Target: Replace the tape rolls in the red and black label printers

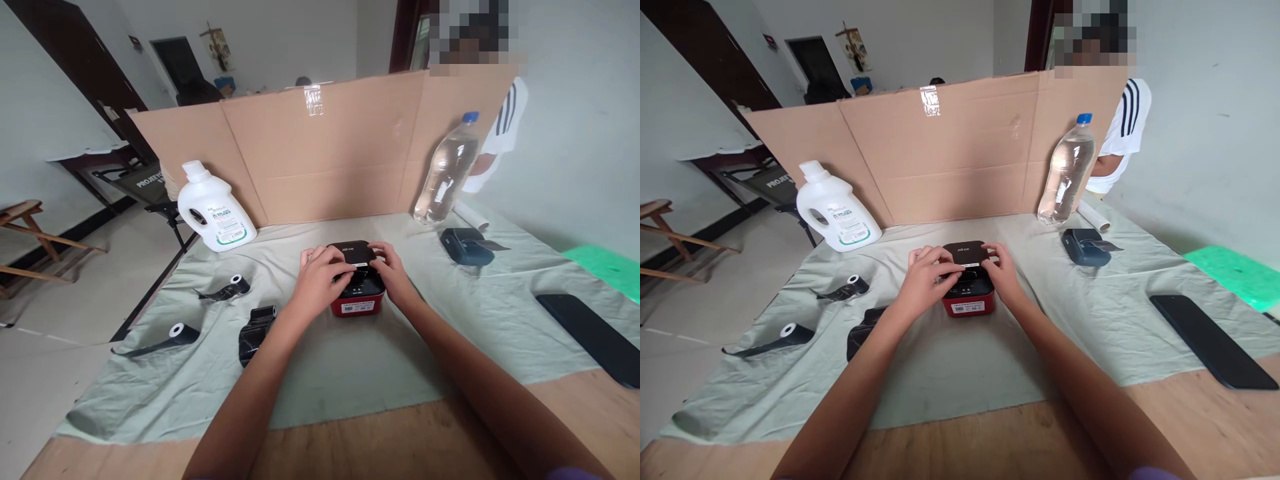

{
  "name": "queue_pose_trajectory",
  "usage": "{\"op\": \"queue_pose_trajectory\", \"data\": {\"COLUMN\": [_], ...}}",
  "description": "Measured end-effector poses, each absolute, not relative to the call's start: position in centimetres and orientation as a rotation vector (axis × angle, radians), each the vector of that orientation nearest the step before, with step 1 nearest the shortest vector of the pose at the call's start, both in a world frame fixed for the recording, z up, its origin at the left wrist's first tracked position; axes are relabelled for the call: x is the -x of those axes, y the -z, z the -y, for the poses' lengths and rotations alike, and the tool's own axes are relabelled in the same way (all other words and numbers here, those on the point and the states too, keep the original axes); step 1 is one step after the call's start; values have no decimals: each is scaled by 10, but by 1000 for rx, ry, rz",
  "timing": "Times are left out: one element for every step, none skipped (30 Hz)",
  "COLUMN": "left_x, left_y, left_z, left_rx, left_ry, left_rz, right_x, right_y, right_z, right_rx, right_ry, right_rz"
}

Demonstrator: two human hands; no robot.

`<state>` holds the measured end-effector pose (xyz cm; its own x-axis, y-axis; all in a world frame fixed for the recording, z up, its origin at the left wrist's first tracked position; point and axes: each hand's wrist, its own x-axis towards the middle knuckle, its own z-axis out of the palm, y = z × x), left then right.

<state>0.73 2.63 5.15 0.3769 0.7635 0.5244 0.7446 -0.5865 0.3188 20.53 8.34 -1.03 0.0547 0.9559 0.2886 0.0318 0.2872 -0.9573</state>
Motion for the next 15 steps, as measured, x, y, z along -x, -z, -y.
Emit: {"op": "queue_pose_trajectory", "data": {"left_x": [-7,-6,-5,-4,-3,-3,-3,-4,-4,-6,-7,-8,-10,-11,-12], "left_y": [-48,-43,-37,-30,-22,-14,-6,2,8,12,15,17,17,16,14], "left_z": [-28,-31,-34,-37,-40,-43,-45,-46,-47,-47,-46,-45,-43,-42,-41], "left_rx": [-2509,-2411,-2283,-2118,-1925,-1723,-1533,-1368,-1235,-1133,-1060,-1004,-962,-931,-910], "left_ry": [-1044,-1091,-1143,-1198,-1242,-1265,-1269,-1260,-1250,-1248,-1252,-1262,-1275,-1285,-1292], "left_rz": [-1421,-1423,-1418,-1406,-1384,-1346,-1292,-1235,-1185,-1145,-1117,-1103,-1100,-1101,-1104], "right_x": [-206,-207,-206,-204,-202,-199,-196,-193,-192,-191,-191,-191,-192,-193,-194], "right_y": [18,25,30,34,37,39,39,39,39,38,37,36,36,36,36], "right_z": [-79,-76,-74,-74,-73,-73,-73,-73,-72,-72,-71,-71,-71,-72,-73], "right_rx": [1023,993,947,890,832,782,743,718,707,706,712,721,734,748,761], "right_ry": [-1011,-1088,-1157,-1213,-1254,-1285,-1306,-1320,-1326,-1328,-1332,-1336,-1342,-1353,-1363], "right_rz": [1275,1237,1198,1158,1118,1081,1046,1018,1001,994,993,993,994,993,991]}}
